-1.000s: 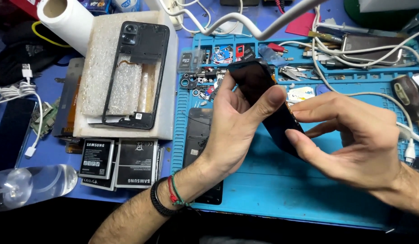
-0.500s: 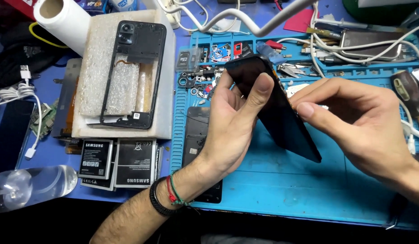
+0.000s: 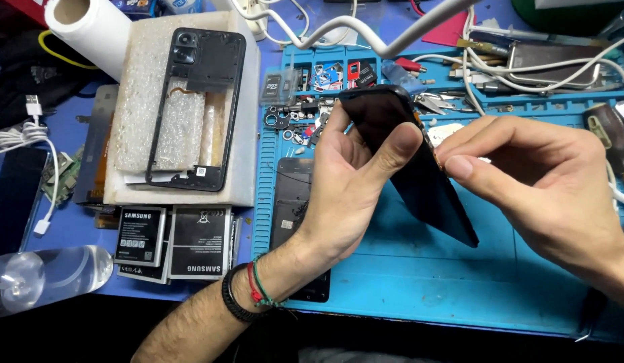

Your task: Testing a mobile phone display by connecting it to the internal hardware and powering the device on.

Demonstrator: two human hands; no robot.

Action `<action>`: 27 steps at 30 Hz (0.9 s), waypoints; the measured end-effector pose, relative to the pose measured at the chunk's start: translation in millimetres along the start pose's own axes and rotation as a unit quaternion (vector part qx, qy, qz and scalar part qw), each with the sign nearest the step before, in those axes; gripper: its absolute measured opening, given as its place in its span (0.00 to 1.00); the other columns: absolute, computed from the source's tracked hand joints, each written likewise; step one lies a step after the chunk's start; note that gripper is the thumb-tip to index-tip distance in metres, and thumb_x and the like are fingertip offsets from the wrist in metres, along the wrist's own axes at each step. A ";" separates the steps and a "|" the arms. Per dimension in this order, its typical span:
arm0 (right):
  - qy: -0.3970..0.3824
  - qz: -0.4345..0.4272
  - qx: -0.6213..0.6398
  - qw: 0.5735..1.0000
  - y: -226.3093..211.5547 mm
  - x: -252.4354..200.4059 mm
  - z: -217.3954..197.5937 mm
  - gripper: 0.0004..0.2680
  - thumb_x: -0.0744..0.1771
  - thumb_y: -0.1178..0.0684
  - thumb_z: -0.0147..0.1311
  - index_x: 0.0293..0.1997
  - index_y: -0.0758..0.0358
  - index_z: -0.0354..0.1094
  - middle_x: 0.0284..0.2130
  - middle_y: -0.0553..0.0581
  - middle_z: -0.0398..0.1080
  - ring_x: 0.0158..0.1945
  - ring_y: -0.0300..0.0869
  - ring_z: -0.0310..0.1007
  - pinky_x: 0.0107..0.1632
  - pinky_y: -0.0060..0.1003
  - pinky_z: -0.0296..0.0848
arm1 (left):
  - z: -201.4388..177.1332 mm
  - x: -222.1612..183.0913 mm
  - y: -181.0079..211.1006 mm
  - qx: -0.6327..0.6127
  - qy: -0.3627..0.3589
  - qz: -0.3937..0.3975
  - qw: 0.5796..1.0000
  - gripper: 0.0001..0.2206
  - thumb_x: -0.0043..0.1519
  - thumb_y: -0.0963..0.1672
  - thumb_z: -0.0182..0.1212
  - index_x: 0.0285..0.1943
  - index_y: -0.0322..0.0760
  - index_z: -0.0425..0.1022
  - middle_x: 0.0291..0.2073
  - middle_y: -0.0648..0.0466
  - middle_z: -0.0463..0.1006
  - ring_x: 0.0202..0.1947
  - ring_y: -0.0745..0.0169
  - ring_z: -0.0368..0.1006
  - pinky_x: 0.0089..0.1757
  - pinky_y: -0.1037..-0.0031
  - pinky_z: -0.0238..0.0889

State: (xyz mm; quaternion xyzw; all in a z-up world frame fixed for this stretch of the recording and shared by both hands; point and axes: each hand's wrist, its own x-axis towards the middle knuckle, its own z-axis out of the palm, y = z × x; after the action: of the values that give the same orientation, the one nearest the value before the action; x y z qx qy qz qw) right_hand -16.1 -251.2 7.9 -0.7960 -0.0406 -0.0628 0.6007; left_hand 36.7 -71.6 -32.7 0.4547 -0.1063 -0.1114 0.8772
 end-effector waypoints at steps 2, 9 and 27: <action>0.001 0.000 0.005 1.000 -0.1 -0.3 0.0 0.03 0.68 0.62 0.58 0.37 0.73 0.73 0.38 0.64 0.79 0.46 0.46 0.80 0.57 0.36 0.80 | 1.1 -0.3 2.3 -0.005 -0.004 -0.001 1.000 0.25 0.59 0.49 0.76 0.60 0.38 0.70 0.44 0.56 0.79 0.48 0.69 0.74 0.54 0.80 0.69; -0.029 -0.224 -0.103 0.969 -9.4 -15.0 6.3 0.03 0.63 0.66 0.63 0.36 0.72 0.75 0.38 0.66 0.80 0.39 0.46 0.85 0.46 0.32 0.82 | -5.5 -5.3 -3.2 -0.070 -0.102 0.019 0.992 0.36 0.58 0.57 0.80 0.67 0.40 0.66 0.42 0.58 0.70 0.41 0.68 0.72 0.47 0.76 0.67; -0.016 -0.130 -0.144 0.981 -7.0 -11.4 0.3 0.02 0.68 0.64 0.57 0.37 0.71 0.73 0.39 0.64 0.80 0.42 0.45 0.82 0.51 0.36 0.78 | -2.5 -3.6 2.2 -0.013 -0.029 0.047 0.998 0.23 0.62 0.47 0.77 0.62 0.42 0.71 0.44 0.54 0.80 0.46 0.68 0.77 0.51 0.78 0.75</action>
State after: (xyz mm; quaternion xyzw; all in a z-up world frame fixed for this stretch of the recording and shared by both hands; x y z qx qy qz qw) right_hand -28.3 -248.8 12.8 -0.8629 -0.1439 -0.1332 0.4657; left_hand 34.3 -67.3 -32.6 0.4346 -0.1511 -0.0842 0.8839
